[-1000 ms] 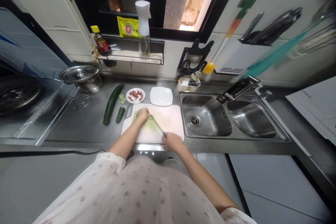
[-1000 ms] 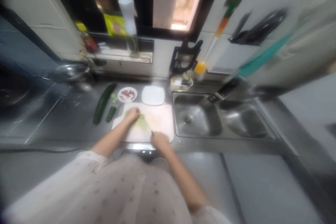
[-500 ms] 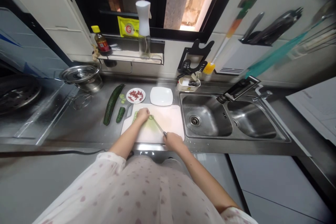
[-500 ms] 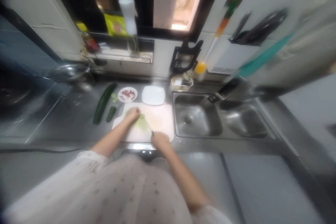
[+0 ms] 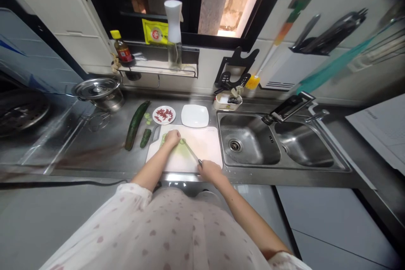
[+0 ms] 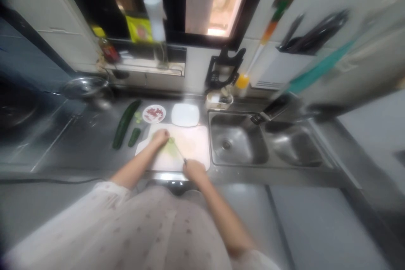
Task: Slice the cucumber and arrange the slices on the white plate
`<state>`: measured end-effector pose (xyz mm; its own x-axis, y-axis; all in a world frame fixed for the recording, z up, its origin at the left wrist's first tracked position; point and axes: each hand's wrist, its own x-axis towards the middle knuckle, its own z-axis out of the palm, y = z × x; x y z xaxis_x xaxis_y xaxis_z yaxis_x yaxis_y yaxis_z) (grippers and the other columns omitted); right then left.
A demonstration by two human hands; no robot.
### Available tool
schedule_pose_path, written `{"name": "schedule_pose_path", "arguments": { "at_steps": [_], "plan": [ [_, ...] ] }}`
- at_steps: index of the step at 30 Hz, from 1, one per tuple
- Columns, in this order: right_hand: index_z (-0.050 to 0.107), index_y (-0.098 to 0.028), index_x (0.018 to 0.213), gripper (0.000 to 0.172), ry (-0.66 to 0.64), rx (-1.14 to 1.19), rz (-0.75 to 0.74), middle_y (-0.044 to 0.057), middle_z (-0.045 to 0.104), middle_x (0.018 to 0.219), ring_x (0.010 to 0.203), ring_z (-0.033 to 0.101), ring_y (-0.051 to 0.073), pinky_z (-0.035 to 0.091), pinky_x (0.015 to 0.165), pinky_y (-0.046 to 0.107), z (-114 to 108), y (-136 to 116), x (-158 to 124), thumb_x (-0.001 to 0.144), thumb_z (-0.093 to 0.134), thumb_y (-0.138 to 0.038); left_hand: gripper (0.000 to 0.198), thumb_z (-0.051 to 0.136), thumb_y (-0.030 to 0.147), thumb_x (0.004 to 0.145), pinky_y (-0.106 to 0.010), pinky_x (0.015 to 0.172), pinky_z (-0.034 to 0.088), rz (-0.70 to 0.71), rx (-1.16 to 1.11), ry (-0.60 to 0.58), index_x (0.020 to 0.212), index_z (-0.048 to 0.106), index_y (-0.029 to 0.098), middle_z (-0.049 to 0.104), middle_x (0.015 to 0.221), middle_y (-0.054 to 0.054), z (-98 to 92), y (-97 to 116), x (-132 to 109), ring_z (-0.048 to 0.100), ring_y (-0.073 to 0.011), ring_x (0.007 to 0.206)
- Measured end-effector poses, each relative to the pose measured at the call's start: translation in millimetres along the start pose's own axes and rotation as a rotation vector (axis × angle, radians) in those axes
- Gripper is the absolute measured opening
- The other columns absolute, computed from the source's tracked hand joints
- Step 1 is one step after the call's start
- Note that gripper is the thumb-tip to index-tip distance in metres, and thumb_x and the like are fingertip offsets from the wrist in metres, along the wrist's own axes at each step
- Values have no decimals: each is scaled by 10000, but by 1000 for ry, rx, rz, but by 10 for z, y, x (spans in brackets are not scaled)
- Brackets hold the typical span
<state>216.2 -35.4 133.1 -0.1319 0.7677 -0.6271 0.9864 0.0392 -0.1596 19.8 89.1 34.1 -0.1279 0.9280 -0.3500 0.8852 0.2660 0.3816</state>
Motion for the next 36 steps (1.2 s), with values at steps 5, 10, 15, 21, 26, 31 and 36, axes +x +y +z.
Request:
{"name": "schedule_pose_path", "arguments": {
  "at_steps": [5, 10, 15, 21, 26, 31, 36],
  "plan": [
    [663, -149, 1126, 406, 5, 9, -7, 168, 688, 1080, 1014, 650, 265, 476, 795, 323, -5, -19, 30, 933, 357, -333, 141, 633, 257, 760, -248, 751, 437, 7, -2, 2, 891, 659, 213, 705, 989, -60, 23, -20, 26, 635, -195, 925],
    [665, -147, 1124, 404, -2, 11, -2, 172, 686, 1089, 1013, 651, 265, 477, 791, 333, 18, 9, 17, 926, 363, -327, 160, 638, 253, 748, -246, 749, 443, 3, 8, -5, 901, 666, 214, 709, 982, -59, 19, -23, 33, 636, -196, 926],
    [660, -142, 1131, 419, -5, 21, 6, 173, 689, 1076, 1010, 650, 274, 479, 787, 342, 28, 21, -29, 930, 350, -338, 159, 613, 235, 750, -253, 744, 448, 14, 15, -1, 896, 672, 212, 710, 992, -66, 12, -16, 28, 638, -200, 916],
    [659, -147, 1131, 402, 3, 32, -1, 169, 688, 1076, 1005, 653, 255, 475, 787, 324, 15, -24, -6, 932, 353, -317, 156, 619, 241, 755, -245, 740, 446, 7, 12, 1, 900, 670, 214, 714, 982, -64, 6, -14, 15, 641, -192, 906],
    [668, -141, 1118, 405, 13, 15, -12, 170, 689, 1081, 1003, 654, 260, 480, 786, 319, -2, -16, 18, 934, 362, -331, 151, 620, 248, 761, -240, 751, 445, 13, 20, -12, 900, 670, 216, 716, 981, -65, -8, -8, 7, 639, -188, 923],
    [673, -126, 1118, 388, 4, -51, -22, 187, 683, 1099, 1011, 656, 261, 485, 792, 325, -89, -19, 17, 929, 385, -305, 142, 613, 256, 772, -256, 762, 449, 14, 17, -12, 897, 668, 215, 711, 989, -77, -28, 7, -9, 643, -202, 932],
    [675, -98, 1121, 386, 6, -131, -27, 201, 673, 1124, 1028, 648, 284, 487, 811, 352, -222, -38, 14, 932, 394, -283, 140, 610, 258, 775, -260, 754, 453, 4, 35, -25, 896, 670, 219, 712, 1000, -81, -33, 19, -3, 649, -211, 936]
  ]
}}
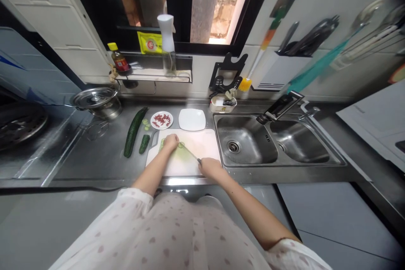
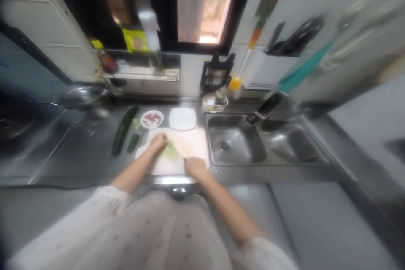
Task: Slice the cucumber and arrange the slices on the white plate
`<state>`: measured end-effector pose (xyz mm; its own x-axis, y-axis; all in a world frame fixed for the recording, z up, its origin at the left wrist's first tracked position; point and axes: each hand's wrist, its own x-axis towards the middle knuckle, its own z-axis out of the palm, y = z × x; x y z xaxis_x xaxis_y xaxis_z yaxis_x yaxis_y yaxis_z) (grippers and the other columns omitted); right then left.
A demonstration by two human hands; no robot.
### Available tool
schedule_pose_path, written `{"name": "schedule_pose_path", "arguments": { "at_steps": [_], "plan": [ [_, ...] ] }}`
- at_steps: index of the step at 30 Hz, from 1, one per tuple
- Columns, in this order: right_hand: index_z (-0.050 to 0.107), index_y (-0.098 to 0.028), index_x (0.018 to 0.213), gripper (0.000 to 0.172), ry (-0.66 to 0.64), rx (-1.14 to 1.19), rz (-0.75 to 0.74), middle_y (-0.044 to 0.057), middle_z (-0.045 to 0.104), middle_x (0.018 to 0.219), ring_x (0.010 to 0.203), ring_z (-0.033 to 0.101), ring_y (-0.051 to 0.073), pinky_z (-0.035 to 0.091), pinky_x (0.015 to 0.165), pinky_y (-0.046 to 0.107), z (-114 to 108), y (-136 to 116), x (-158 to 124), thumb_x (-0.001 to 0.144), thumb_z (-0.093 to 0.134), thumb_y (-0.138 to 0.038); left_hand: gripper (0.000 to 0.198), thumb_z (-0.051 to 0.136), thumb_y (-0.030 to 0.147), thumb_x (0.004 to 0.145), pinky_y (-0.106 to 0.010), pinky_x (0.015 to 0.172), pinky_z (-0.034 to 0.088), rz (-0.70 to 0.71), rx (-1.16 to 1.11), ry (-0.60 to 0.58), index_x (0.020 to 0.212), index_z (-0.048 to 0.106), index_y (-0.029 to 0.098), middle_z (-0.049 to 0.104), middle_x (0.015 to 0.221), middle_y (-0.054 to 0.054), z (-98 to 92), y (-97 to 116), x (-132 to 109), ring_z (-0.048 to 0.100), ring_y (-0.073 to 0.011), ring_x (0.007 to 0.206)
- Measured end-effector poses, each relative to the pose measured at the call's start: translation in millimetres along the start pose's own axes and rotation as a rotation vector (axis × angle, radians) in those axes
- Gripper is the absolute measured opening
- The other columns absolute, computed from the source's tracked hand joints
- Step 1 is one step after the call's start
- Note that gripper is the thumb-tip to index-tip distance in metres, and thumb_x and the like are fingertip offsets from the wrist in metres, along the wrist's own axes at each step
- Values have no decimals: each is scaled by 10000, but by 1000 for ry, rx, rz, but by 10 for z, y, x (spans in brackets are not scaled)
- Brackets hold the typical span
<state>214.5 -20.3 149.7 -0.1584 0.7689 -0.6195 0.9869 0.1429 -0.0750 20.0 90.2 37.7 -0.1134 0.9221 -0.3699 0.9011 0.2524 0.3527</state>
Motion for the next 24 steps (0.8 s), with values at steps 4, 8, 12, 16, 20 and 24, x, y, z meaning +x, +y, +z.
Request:
{"name": "schedule_pose_path", "arguments": {
  "at_steps": [4, 8, 12, 16, 20, 24],
  "plan": [
    [657, -124, 1165, 387, -5, 12, -7, 188, 669, 1143, 1050, 640, 272, 485, 824, 350, -53, 31, 8, 924, 405, -291, 131, 602, 255, 785, -259, 757, 451, 14, 8, 7, 891, 668, 217, 711, 1003, -82, 6, 3, 6, 648, -209, 938],
    [664, -130, 1144, 392, 0, 66, -13, 179, 675, 1131, 1034, 646, 272, 488, 801, 339, -8, 78, 14, 918, 397, -307, 128, 561, 236, 814, -265, 747, 444, 23, 13, 35, 887, 663, 208, 706, 994, -81, 39, 8, -24, 641, -211, 928],
    [673, -126, 1111, 393, -1, 139, 4, 177, 681, 1111, 1002, 656, 267, 482, 766, 315, 141, 118, 0, 909, 400, -323, 180, 494, 212, 861, -277, 789, 431, 66, 32, 110, 917, 664, 194, 687, 991, -88, 113, 8, -123, 621, -204, 941],
    [674, -138, 1097, 393, 23, 183, 26, 172, 695, 1065, 984, 660, 262, 470, 743, 305, 330, 169, -36, 905, 391, -332, 247, 440, 201, 897, -302, 863, 401, 175, 65, 184, 1008, 660, 180, 644, 1045, -101, 198, 3, -270, 574, -209, 1007],
    [674, -135, 1080, 407, 34, 191, 42, 182, 698, 1033, 986, 656, 272, 460, 742, 312, 430, 218, -89, 916, 371, -351, 247, 448, 223, 908, -334, 892, 375, 246, 114, 213, 1035, 658, 197, 607, 1064, -102, 248, 2, -387, 536, -223, 1028],
    [666, -140, 1081, 403, 10, 230, 54, 175, 693, 1045, 987, 652, 275, 454, 737, 311, 427, 236, -145, 922, 377, -371, 226, 456, 212, 910, -328, 867, 368, 269, 111, 214, 974, 668, 163, 601, 1037, -119, 239, 16, -418, 528, -233, 1005]
  ]
}}
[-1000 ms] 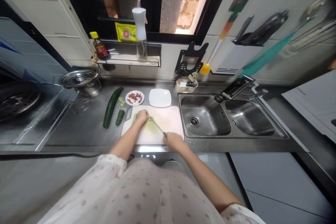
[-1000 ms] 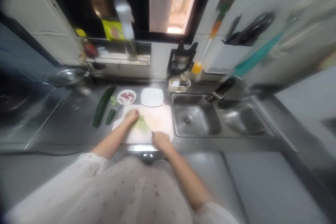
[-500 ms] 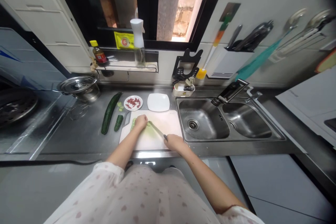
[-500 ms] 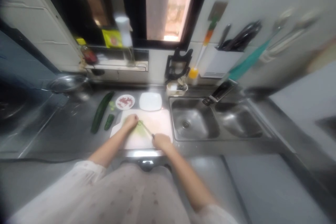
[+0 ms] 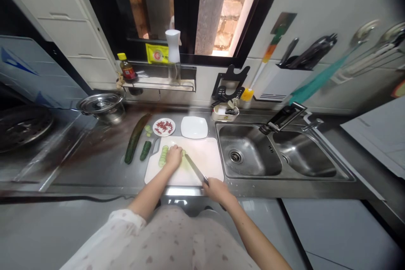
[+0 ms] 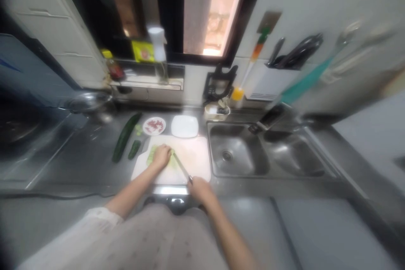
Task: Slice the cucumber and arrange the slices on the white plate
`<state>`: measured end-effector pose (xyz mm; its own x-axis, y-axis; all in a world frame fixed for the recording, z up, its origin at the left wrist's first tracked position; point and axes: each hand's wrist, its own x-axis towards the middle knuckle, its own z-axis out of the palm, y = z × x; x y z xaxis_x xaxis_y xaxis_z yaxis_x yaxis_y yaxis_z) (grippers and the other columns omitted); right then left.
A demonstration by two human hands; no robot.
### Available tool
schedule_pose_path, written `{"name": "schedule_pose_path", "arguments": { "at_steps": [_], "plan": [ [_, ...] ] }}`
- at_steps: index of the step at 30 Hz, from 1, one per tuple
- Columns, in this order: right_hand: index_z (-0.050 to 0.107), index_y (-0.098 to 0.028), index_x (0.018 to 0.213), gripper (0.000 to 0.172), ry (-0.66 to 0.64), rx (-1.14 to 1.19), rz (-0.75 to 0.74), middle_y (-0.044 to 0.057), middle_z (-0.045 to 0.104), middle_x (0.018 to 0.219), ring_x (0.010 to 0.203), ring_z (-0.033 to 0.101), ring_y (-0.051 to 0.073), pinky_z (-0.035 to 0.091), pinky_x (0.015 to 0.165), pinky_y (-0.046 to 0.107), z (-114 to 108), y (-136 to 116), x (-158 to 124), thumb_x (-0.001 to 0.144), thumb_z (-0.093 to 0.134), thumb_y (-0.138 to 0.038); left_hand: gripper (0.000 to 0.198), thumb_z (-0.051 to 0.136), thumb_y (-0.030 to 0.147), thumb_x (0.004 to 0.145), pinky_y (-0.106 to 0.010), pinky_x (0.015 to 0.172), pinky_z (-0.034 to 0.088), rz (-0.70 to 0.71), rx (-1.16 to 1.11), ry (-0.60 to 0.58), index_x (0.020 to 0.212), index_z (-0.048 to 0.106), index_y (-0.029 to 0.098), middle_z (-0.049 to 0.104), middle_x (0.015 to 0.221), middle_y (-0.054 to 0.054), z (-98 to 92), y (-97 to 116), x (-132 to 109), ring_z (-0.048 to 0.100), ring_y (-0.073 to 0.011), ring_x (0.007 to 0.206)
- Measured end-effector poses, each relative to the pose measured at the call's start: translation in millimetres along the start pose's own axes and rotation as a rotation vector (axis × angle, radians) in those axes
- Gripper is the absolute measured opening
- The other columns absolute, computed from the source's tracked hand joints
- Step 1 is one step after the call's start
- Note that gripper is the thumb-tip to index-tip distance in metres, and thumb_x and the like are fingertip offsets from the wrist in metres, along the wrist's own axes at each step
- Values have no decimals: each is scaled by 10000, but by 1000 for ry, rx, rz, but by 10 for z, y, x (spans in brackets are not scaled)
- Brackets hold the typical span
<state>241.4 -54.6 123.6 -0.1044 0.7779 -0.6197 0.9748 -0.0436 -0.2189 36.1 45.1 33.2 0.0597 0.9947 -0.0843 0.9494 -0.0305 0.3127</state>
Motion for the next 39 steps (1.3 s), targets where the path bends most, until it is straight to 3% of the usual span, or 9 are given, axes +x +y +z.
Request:
{"name": "schedule_pose_path", "arguments": {
  "at_steps": [5, 12, 17, 21, 27, 33, 39],
  "plan": [
    [657, -141, 1103, 401, -2, 59, 5, 168, 689, 1073, 1028, 639, 270, 441, 754, 297, 52, 14, -18, 931, 384, -380, 170, 510, 205, 866, -300, 810, 385, -103, -69, -21, 954, 650, 165, 622, 1014, -110, -48, 17, 70, 553, -219, 971],
    [650, -128, 1108, 410, 11, 95, 19, 173, 684, 1085, 1048, 629, 265, 432, 773, 293, 156, 36, 8, 943, 370, -378, 81, 603, 264, 806, -250, 650, 380, -274, -310, -9, 824, 627, 188, 670, 834, -42, -98, -1, 78, 597, -171, 781],
    [646, -126, 1099, 399, 5, 100, 35, 176, 678, 1097, 1035, 629, 259, 424, 757, 283, 91, 27, -18, 939, 381, -378, 126, 677, 298, 737, -227, 590, 369, -345, -577, 82, 745, 624, 185, 638, 718, -9, -35, -108, -157, 584, -138, 673],
    [648, -126, 1068, 393, -6, 117, 27, 169, 683, 1070, 968, 643, 246, 416, 715, 274, 65, 40, -12, 936, 376, -378, 130, 691, 288, 706, -219, 586, 372, -321, -723, 74, 704, 618, 181, 617, 655, 8, 4, -251, -473, 563, -122, 628],
    [650, -137, 1061, 398, -27, 96, 30, 164, 683, 1070, 966, 640, 243, 412, 718, 275, 60, 53, 36, 935, 373, -393, 207, 697, 368, 664, -210, 569, 362, -418, -739, 92, 710, 630, 178, 602, 620, 32, 17, -579, -768, 542, -113, 591],
    [656, -144, 1046, 403, -37, 76, 33, 161, 688, 1053, 952, 644, 239, 407, 701, 268, 6, 15, 4, 937, 370, -406, 232, 678, 395, 669, -211, 584, 389, -449, -737, 172, 739, 626, 180, 630, 649, 23, 73, -876, -782, 569, -127, 616],
    [669, -151, 1018, 371, -20, 91, 31, 158, 692, 1063, 948, 648, 234, 400, 692, 260, 7, 15, 2, 942, 391, -385, 142, 645, 308, 723, -215, 659, 413, -480, -555, 175, 795, 632, 186, 666, 742, 4, 49, -972, -791, 604, -137, 710]
  ]
}}
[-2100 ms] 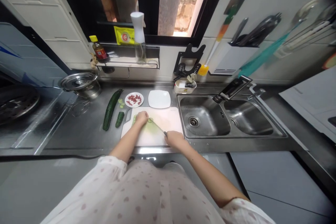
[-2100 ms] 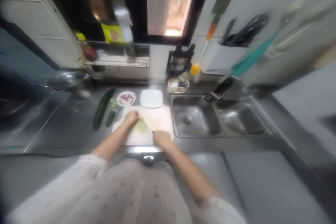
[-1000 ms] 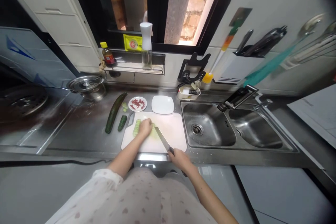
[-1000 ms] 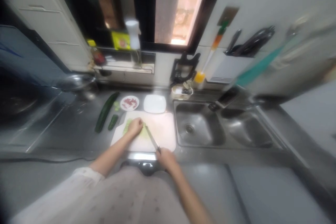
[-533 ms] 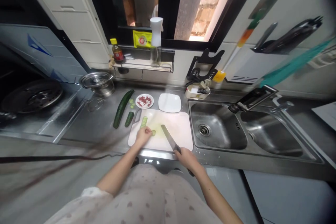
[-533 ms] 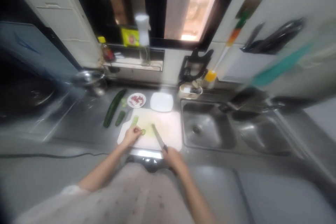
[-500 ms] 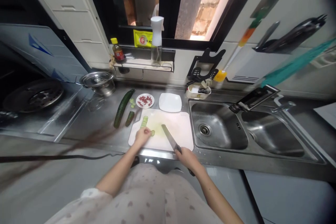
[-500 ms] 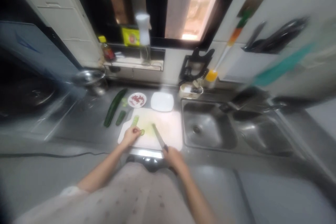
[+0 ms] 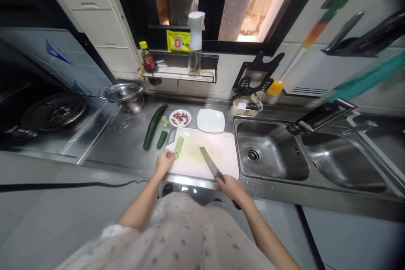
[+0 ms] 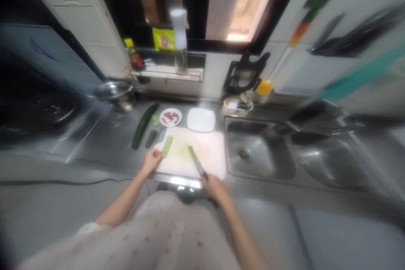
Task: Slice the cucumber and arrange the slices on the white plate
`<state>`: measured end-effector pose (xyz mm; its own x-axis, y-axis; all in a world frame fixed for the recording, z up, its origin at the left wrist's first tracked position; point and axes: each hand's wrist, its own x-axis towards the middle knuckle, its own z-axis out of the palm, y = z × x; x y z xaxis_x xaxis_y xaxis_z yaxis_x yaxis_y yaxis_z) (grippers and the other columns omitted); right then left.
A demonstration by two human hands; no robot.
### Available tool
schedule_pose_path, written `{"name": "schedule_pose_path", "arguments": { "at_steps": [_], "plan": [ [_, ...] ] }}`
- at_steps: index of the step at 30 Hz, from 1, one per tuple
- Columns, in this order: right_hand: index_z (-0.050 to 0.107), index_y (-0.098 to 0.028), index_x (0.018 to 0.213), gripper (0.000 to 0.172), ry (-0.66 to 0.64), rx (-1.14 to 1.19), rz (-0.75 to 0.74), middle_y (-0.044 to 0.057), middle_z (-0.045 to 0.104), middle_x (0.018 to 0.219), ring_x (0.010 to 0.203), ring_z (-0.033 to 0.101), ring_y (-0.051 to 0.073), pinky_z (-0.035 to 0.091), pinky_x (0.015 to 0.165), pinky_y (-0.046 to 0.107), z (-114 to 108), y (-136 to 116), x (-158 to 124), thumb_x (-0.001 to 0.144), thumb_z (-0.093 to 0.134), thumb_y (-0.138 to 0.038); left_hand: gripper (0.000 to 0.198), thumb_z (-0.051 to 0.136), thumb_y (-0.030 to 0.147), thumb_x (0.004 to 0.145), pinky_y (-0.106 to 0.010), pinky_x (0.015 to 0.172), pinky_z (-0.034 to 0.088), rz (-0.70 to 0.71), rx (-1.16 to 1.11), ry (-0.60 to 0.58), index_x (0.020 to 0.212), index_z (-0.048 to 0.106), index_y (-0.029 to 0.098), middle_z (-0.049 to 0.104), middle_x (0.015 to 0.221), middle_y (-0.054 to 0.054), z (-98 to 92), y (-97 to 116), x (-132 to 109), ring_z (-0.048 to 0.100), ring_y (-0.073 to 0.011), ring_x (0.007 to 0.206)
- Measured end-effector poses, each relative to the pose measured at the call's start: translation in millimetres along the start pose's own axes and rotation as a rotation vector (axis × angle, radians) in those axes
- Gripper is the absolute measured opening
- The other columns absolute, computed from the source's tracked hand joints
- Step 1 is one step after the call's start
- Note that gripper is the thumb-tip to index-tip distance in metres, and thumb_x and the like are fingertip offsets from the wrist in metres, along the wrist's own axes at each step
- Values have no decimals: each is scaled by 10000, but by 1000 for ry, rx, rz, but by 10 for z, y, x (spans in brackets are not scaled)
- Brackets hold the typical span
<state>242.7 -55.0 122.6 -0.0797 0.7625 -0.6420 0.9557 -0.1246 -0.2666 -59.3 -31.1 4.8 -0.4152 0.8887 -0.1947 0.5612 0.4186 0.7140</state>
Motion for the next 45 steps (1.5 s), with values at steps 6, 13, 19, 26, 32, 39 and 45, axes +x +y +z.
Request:
{"name": "schedule_pose_path", "arguments": {
  "at_steps": [6, 13, 19, 26, 32, 39, 45],
  "plan": [
    [665, -157, 1016, 347, 31, 31, -15, 140, 699, 1019, 962, 640, 228, 396, 719, 252, 87, 39, 40, 935, 416, -386, 154, 608, 249, 771, -224, 681, 410, 1, 157, -5, 918, 616, 203, 670, 808, -12, -43, 70, -58, 612, -149, 760],
    [619, -185, 936, 351, 293, 330, -25, 53, 692, 782, 755, 629, 188, 393, 631, 229, 281, 226, 94, 886, 437, -481, 204, 590, 247, 769, -250, 728, 428, 72, 216, 23, 967, 605, 200, 662, 922, -43, -21, 20, -83, 613, -177, 843],
    [593, -158, 753, 445, 555, 473, 57, 65, 653, 706, 674, 577, 178, 373, 591, 235, 181, 537, 393, 843, 409, -552, 232, 584, 275, 767, -289, 781, 457, 100, 162, 69, 981, 614, 189, 658, 964, -63, 3, -33, -44, 613, -209, 887],
    [609, -133, 742, 503, 503, 590, 93, 34, 601, 574, 575, 561, 166, 383, 565, 234, 140, 652, 691, 855, 389, -571, 225, 553, 330, 775, -291, 754, 466, 135, 127, 84, 937, 643, 202, 658, 931, -51, 1, 132, -20, 607, -193, 797],
    [648, -117, 966, 402, 493, 246, 175, 110, 703, 875, 847, 646, 190, 403, 696, 229, 67, 639, 659, 913, 423, -446, 206, 543, 279, 767, -251, 754, 458, 194, 48, 60, 924, 653, 204, 678, 863, -28, 150, 423, 34, 612, -171, 795],
    [609, -111, 1104, 416, 333, -102, 261, 188, 692, 1011, 983, 656, 259, 441, 771, 301, -98, 502, 571, 941, 413, -439, 287, 574, 280, 780, -263, 773, 463, 175, -7, -18, 1035, 666, 185, 702, 901, -52, 387, 995, 289, 633, -179, 816],
    [606, -129, 1106, 438, 293, -149, 226, 183, 691, 1017, 989, 653, 263, 447, 778, 316, -288, 517, 617, 923, 431, -486, 370, 576, 277, 785, -272, 783, 448, 110, 48, -71, 1135, 645, 179, 707, 934, -73, 593, 1285, 690, 640, -205, 890]
  ]
}}
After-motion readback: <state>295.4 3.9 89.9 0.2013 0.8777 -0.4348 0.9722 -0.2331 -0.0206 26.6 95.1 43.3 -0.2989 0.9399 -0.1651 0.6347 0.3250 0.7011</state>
